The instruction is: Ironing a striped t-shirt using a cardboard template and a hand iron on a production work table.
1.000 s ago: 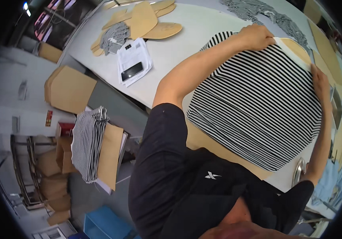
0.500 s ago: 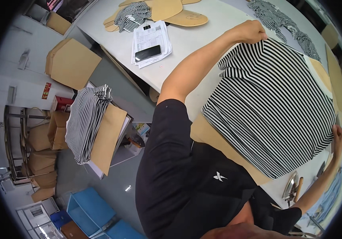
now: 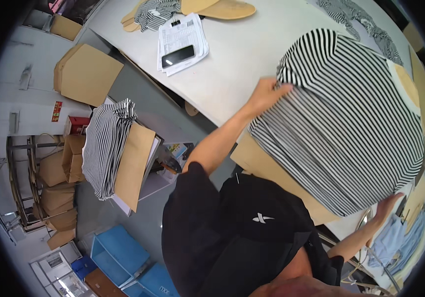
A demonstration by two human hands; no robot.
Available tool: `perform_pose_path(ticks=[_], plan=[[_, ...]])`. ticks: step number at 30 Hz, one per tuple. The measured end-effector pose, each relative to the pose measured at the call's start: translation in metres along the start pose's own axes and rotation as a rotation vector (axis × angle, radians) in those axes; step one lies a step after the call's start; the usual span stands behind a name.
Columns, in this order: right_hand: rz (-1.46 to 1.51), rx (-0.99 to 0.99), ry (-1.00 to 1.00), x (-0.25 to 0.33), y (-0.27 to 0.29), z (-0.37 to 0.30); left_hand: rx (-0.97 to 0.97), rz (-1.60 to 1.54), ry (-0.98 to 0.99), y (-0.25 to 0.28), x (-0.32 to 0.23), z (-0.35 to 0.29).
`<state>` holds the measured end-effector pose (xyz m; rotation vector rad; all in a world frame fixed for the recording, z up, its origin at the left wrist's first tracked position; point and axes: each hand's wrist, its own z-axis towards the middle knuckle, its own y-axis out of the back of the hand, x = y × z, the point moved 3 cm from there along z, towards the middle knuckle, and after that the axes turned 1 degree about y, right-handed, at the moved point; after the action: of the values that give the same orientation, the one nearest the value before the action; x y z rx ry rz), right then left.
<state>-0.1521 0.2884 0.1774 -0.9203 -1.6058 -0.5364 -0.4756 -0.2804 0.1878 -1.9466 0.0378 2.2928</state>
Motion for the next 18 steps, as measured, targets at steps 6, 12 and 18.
perform_pose_path(ticks=[6,12,18], plan=[[-0.342,-0.198,0.152,-0.03,-0.029,-0.015,-0.211,0.041,0.07,-0.006,0.04,-0.035],[-0.293,-0.329,0.304,0.016,-0.013,-0.014,-0.014,0.069,0.184,-0.001,0.059,-0.038],[-0.941,-0.473,0.631,-0.033,-0.049,-0.101,0.05,0.237,0.133,0.012,0.075,-0.075]])
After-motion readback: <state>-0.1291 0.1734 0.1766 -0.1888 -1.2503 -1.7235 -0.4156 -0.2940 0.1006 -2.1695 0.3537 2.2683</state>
